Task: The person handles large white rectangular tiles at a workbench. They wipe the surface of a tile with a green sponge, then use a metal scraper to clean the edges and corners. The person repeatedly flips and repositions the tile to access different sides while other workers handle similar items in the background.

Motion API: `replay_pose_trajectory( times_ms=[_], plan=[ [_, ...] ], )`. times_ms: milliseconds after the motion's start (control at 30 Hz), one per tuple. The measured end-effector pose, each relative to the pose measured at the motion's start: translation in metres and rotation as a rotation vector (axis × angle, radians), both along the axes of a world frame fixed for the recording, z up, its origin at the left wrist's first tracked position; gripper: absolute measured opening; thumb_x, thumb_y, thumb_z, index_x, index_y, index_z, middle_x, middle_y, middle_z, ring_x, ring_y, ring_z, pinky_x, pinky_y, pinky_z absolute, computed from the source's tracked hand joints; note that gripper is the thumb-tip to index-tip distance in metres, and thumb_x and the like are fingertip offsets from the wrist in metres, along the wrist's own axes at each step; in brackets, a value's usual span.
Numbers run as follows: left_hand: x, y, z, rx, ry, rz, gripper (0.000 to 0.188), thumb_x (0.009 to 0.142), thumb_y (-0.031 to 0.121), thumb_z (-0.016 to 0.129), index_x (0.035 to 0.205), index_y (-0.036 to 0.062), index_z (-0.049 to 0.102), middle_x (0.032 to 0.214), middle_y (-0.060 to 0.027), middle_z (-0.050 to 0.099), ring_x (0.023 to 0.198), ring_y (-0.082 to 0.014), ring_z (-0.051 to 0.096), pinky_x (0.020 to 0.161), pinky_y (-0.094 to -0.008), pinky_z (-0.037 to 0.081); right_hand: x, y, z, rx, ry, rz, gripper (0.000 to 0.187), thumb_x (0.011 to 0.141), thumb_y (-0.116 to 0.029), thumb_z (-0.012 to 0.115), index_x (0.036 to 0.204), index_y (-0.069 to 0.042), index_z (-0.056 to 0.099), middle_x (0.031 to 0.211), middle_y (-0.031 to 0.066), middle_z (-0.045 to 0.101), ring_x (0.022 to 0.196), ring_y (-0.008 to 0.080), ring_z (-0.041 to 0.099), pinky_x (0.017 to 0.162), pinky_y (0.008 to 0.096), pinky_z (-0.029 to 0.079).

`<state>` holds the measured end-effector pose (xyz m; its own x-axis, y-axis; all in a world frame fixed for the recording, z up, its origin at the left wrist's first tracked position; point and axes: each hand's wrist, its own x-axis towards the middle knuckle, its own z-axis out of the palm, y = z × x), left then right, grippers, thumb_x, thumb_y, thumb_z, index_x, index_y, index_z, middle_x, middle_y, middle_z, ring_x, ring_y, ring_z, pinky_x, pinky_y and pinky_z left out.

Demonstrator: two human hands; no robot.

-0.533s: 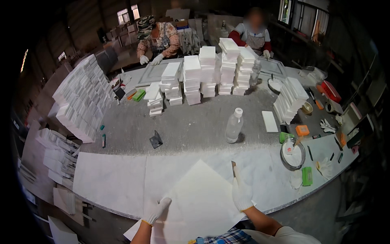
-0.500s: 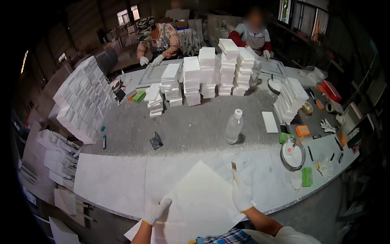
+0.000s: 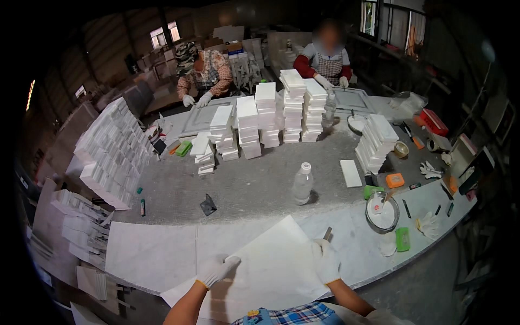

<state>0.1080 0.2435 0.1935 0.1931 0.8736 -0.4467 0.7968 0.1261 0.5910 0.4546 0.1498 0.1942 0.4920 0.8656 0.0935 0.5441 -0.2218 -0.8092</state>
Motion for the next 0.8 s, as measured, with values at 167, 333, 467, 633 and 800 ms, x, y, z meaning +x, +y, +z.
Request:
replay_pose_trajectory(
  times_ms=[167,333,467,633,800],
  plan=[
    [0.006,0.006,0.004,-0.071,-0.031,-0.005,0.065,0.086,0.065,0.058,0.092,0.0022,0.073,0.077,-0.0125,0.069,0.076,-0.0226,0.066,0.071,-0.0362,0.049,0.006,-0.006,-0.001,-0.057,0.033,-0.005,0.027,0.096,-0.030,0.058,0.107,-0.007,0.067,0.101,0.0202,0.068,0.094,0.0396,0.065,0.082,0.0464,0.051],
    [0.046,0.009,0.071,-0.018,0.028,-0.080,0.065,0.088,0.064,0.058,0.097,0.0007,0.072,0.083,-0.0163,0.071,0.083,-0.0237,0.068,0.076,-0.0366,0.050,0.028,-0.004,-0.032,0.057,-0.194,0.028,0.027,0.097,-0.029,0.057,0.105,-0.006,0.066,0.100,0.0205,0.068,0.092,0.0406,0.064,0.079,0.0473,0.051],
    [0.058,0.015,0.029,0.030,-0.115,-0.115,0.066,0.088,0.060,0.061,0.101,-0.0039,0.071,0.087,-0.0228,0.070,0.084,-0.0279,0.069,0.076,-0.0372,0.051,0.055,-0.014,-0.057,0.095,-0.291,0.048,0.027,0.097,-0.029,0.057,0.106,-0.005,0.066,0.097,0.0216,0.067,0.092,0.0409,0.064,0.079,0.0465,0.051],
    [0.076,0.011,0.029,0.031,-0.056,-0.049,0.063,0.087,0.061,0.062,0.085,-0.0012,0.070,0.073,-0.0185,0.068,0.074,-0.0297,0.069,0.069,-0.0409,0.051,0.052,-0.011,-0.011,0.008,-0.048,-0.048,0.031,0.103,-0.030,0.049,0.109,-0.003,0.064,0.096,0.0234,0.067,0.091,0.0411,0.064,0.079,0.0440,0.051],
    [0.076,0.029,0.009,0.047,-0.072,-0.060,0.058,0.086,0.057,0.066,0.082,-0.0011,0.070,0.071,-0.0144,0.067,0.068,-0.0230,0.063,0.066,-0.0384,0.049,0.067,0.004,-0.001,0.065,0.012,-0.007,0.029,0.099,-0.030,0.054,0.107,-0.005,0.066,0.097,0.0206,0.069,0.091,0.0400,0.066,0.078,0.0434,0.052]
  ],
)
